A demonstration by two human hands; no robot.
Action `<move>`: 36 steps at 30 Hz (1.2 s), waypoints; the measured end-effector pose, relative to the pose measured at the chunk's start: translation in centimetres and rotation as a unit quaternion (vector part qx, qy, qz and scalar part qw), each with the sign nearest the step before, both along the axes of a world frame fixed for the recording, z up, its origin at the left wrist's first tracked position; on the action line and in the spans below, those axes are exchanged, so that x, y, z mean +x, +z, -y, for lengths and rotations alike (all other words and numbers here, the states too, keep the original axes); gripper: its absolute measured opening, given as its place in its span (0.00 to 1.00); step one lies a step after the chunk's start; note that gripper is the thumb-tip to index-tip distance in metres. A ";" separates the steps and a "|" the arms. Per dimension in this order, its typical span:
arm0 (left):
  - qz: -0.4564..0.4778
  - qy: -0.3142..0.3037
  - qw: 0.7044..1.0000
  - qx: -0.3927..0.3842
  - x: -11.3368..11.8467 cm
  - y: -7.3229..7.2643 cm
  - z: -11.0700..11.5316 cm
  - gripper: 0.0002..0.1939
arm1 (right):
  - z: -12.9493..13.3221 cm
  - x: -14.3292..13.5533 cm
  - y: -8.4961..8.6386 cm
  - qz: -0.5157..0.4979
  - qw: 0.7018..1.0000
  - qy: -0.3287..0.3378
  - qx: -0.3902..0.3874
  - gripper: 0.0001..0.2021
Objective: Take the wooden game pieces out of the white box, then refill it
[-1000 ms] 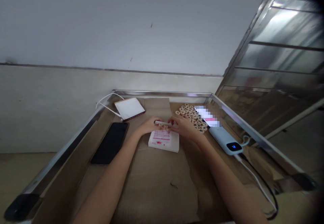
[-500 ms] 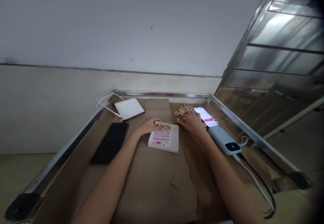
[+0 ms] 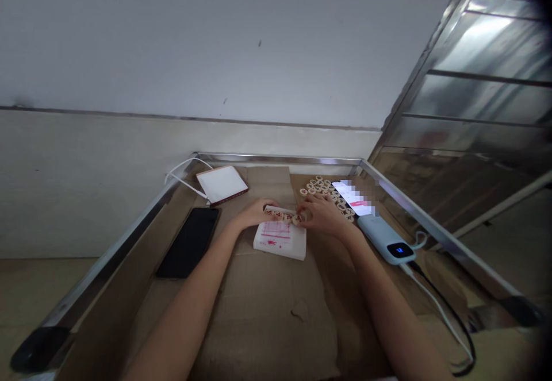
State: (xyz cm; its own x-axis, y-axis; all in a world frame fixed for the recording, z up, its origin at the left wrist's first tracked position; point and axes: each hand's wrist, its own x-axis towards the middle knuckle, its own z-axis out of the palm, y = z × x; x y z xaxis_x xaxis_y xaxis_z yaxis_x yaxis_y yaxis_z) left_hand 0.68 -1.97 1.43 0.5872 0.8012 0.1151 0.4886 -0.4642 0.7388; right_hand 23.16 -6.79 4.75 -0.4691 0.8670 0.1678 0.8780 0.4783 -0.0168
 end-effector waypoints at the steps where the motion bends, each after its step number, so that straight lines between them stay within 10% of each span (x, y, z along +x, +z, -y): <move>1: 0.000 -0.001 1.000 0.000 0.0 0.1 0.0 0.17 | 0.0 0.0 0.0 0.004 1.000 0.000 0.001 0.12; 31: -0.011 0.005 1.000 0.004 -0.1 -0.3 -0.1 0.19 | -0.1 0.4 -0.1 -0.029 0.998 0.003 -0.057 0.10; 36: -0.004 0.010 1.000 -0.002 -0.1 -0.2 -0.2 0.16 | -1.1 2.3 -0.4 -0.028 0.994 -0.106 0.000 0.11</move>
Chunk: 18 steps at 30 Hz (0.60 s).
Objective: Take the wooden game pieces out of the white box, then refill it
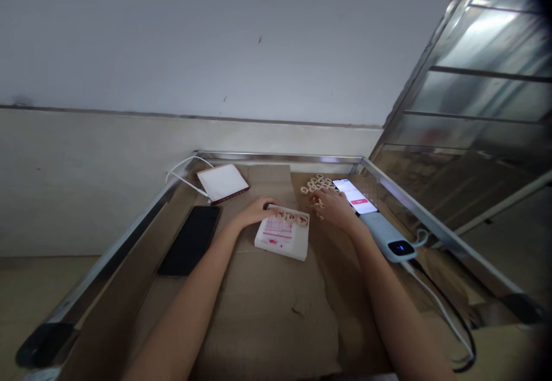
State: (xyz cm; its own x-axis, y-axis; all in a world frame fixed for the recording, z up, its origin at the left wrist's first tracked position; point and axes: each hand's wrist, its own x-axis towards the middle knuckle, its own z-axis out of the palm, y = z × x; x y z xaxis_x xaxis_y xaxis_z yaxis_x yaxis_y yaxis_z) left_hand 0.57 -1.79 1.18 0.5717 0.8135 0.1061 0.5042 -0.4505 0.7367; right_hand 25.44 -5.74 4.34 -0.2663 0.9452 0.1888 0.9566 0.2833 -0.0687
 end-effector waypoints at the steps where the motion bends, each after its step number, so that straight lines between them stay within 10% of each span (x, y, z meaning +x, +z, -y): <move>1: 0.004 0.001 1.000 -0.002 0.0 -0.1 -0.1 0.15 | -0.2 0.4 -0.2 0.018 0.999 -0.023 0.013 0.12; 18: 0.064 0.080 0.994 -0.035 -0.5 -0.3 -0.7 0.14 | -0.4 0.3 -0.3 0.024 0.999 -0.046 -0.004 0.10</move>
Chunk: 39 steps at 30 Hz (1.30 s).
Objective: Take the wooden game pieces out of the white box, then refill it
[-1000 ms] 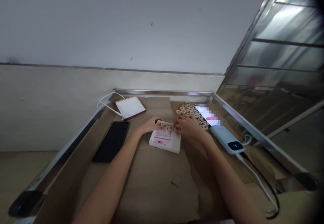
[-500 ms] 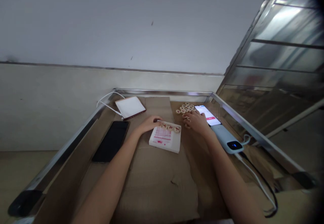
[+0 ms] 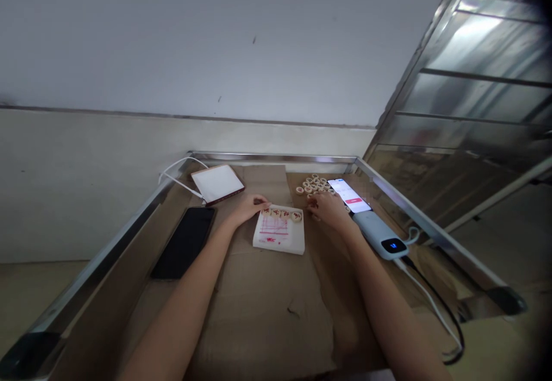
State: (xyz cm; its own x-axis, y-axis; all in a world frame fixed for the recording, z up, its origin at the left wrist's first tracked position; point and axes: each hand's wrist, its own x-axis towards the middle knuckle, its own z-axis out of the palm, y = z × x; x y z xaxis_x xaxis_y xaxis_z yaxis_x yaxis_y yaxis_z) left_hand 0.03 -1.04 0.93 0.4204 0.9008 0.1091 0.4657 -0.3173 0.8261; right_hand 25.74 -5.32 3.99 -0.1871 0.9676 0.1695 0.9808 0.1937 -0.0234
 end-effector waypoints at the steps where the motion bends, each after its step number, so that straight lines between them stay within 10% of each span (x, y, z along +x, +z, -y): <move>1: 0.003 0.003 1.000 0.001 0.0 0.0 0.0 0.14 | 0.0 -0.1 0.2 -0.014 1.000 0.003 0.010 0.09; 13: -0.008 -0.012 1.000 0.011 -0.1 -0.2 -0.3 0.15 | 0.6 -2.2 0.7 -0.078 0.994 0.068 0.041 0.11; 20: -0.006 -0.017 1.000 0.007 -0.1 -0.1 -0.2 0.14 | 0.0 1.5 0.9 -0.114 0.972 0.087 -0.185 0.14; 28: -0.012 -0.021 1.000 0.014 -0.1 -0.2 -0.3 0.15 | 0.5 0.4 1.2 -0.147 0.979 0.072 -0.119 0.10; 34: -0.022 -0.016 0.999 0.022 0.0 0.2 0.0 0.13 | 0.8 -1.1 1.7 -0.391 0.894 0.184 -0.120 0.17; 39: -0.005 -0.035 0.999 0.019 0.0 0.0 -0.1 0.12 | 0.8 -4.1 0.3 -0.403 0.875 0.239 -0.119 0.10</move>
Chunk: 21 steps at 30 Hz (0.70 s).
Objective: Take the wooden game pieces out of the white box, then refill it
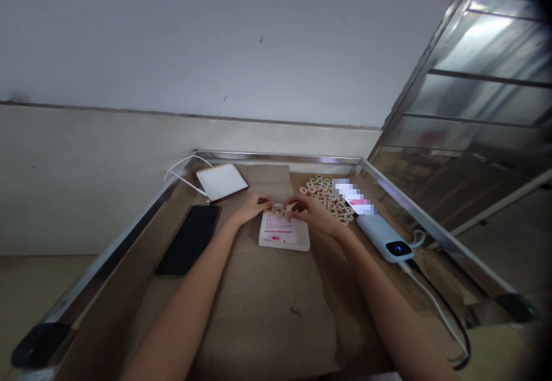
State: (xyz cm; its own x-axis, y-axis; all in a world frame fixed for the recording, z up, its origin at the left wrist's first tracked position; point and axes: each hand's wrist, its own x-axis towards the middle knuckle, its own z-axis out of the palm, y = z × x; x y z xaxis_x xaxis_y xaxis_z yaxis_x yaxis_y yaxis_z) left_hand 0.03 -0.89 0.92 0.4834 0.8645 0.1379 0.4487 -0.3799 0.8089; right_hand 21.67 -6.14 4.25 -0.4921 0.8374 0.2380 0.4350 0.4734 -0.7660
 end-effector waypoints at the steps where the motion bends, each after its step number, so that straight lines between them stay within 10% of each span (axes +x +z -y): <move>1: 0.003 -0.002 1.000 0.001 0.0 -0.1 -0.1 0.12 | 0.1 -0.5 -0.2 0.009 1.000 -0.007 0.008 0.10; 13: 0.007 -0.005 1.000 0.013 -0.2 -0.5 -0.5 0.14 | 1.5 -3.1 -0.4 0.216 0.956 -0.028 0.197 0.08; 21: -0.006 0.000 1.000 0.002 0.0 0.1 -0.1 0.13 | 1.8 -3.7 -0.3 0.264 0.948 -0.064 0.166 0.08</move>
